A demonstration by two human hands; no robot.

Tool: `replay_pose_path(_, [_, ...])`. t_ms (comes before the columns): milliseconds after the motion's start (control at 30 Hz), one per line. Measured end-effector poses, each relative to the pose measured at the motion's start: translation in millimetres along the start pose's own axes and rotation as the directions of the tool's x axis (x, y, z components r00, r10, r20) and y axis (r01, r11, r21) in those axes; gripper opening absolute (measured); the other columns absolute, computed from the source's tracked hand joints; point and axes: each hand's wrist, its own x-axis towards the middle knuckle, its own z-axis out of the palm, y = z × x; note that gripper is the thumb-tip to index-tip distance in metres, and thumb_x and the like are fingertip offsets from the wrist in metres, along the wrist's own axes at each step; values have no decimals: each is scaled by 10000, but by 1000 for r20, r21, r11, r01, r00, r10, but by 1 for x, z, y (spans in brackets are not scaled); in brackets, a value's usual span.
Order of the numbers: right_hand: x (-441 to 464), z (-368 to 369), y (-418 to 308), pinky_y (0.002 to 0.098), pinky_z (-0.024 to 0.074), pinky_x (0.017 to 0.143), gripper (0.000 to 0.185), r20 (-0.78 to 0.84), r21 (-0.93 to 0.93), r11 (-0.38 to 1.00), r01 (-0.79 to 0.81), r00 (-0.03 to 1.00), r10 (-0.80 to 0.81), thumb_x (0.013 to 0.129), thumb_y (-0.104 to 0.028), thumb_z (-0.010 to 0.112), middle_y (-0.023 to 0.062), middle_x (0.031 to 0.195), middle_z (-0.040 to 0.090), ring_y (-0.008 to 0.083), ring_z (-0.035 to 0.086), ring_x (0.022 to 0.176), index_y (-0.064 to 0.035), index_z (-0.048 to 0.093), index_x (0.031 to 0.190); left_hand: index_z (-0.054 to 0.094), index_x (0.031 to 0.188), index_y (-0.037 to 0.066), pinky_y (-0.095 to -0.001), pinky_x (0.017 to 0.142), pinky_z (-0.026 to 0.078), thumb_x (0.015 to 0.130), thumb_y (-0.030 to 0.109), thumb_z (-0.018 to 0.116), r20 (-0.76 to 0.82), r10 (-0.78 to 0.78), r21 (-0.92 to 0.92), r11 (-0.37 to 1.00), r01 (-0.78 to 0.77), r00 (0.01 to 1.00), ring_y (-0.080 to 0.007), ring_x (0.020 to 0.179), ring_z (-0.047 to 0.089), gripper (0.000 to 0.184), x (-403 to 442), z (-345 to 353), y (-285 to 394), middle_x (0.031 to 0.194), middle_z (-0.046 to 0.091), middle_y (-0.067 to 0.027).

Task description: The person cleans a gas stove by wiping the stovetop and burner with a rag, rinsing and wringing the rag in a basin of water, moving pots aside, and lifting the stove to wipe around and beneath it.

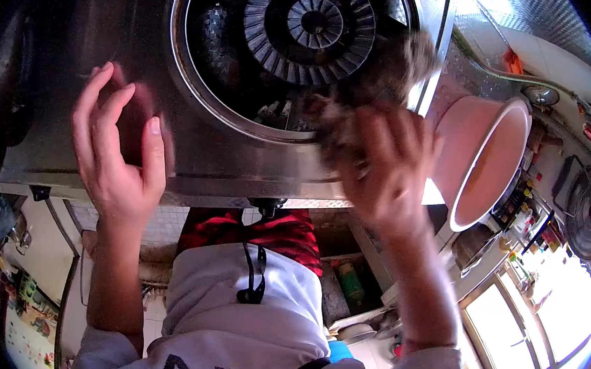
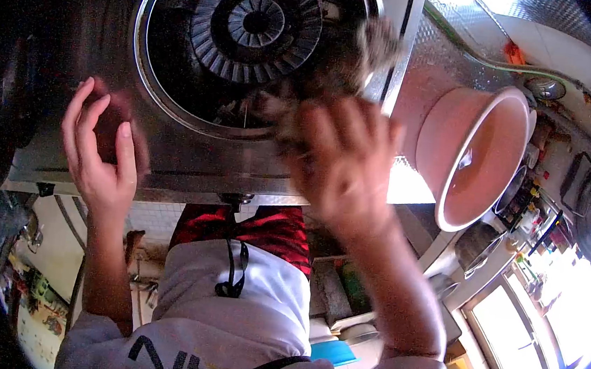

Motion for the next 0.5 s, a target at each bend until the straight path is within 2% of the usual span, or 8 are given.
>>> replay_pose_path(33, [9, -4, 18, 478, 401, 813, 450, 5, -115, 993, 2, 1000, -1, 739, -365, 759, 100, 1132, 638, 327, 568, 1030, -120, 670, 1105, 585, 1309, 4, -514, 1103, 446, 968, 144, 658, -8, -3, -8, 1000, 3, 1000, -396, 1331, 535, 376, 0, 1, 0, 1444, 519, -214])
replay_pose_path(100, [32, -4, 60, 490, 406, 860, 417, -110, -232, 961, 150, 978, -180, 757, -340, 744, 92, 1157, 661, 324, 578, 1055, -129, 675, 1111, 584, 1308, 10, -503, 1108, 427, 979, 131, 647, -24, -7, -27, 1000, 7, 1000, -386, 1326, 536, 356, -2, 1, 0, 1445, 532, -206])
replay_pose_path(200, [56, -4, 78, 466, 398, 817, 357, -180, -267, 922, 280, 925, -334, 761, -287, 702, 101, 1114, 664, 307, 586, 1050, -102, 668, 1064, 585, 1303, 8, -501, 1102, 433, 981, 132, 641, -9, 8, -17, 1000, -9, 1000, -386, 1322, 539, 350, -2, -1, -1, 1439, 535, -211])
replay_pose_path(300, [38, -6, 64, 455, 397, 769, 357, -129, -191, 948, 256, 950, -283, 719, -263, 707, 115, 1068, 667, 309, 597, 1008, -81, 654, 1022, 595, 1291, 9, -506, 1095, 454, 951, 169, 677, -6, 9, 16, 1000, -9, 1000, -396, 1334, 535, 384, -1, -1, -1, 1425, 530, -212])
replay_pose_path(333, [29, -10, 48, 446, 397, 736, 375, -49, -111, 971, 212, 975, -219, 677, -260, 722, 126, 1021, 663, 315, 603, 969, -70, 643, 991, 596, 1287, 10, -506, 1096, 452, 948, 171, 679, -12, 3, 4, 1000, -3, 1000, -398, 1332, 536, 384, -1, -1, -1, 1426, 530, -211])
replay_pose_path(400, [7, -5, 12, 452, 413, 747, 435, 0, 14, 989, 144, 990, -144, 654, -247, 738, 139, 995, 653, 322, 602, 952, -53, 642, 1031, 598, 1278, 11, -507, 1100, 448, 941, 175, 683, -27, -4, -12, 1000, 3, 1000, -402, 1329, 537, 385, -1, 2, -2, 1430, 530, -209])
replay_pose_path(467, [-1, 8, -18, 473, 439, 782, 549, -80, 216, 963, 159, 986, -145, 655, -222, 759, 180, 1039, 631, 345, 595, 977, -22, 615, 1146, 588, 1289, 4, -513, 1112, 419, 953, 124, 655, -45, -12, -59, 998, 9, 999, -413, 1328, 529, 364, -1, 4, -4, 1436, 535, -214])
replay_pose_path(500, [-1, 6, -36, 491, 450, 820, 610, -29, 302, 945, 129, 992, -126, 675, -217, 769, 211, 1101, 610, 367, 587, 1005, 0, 583, 1214, 589, 1287, 2, -517, 1117, 413, 951, 126, 656, -44, -19, -53, 998, 17, 999, -416, 1330, 526, 364, -2, 5, -4, 1437, 534, -215])
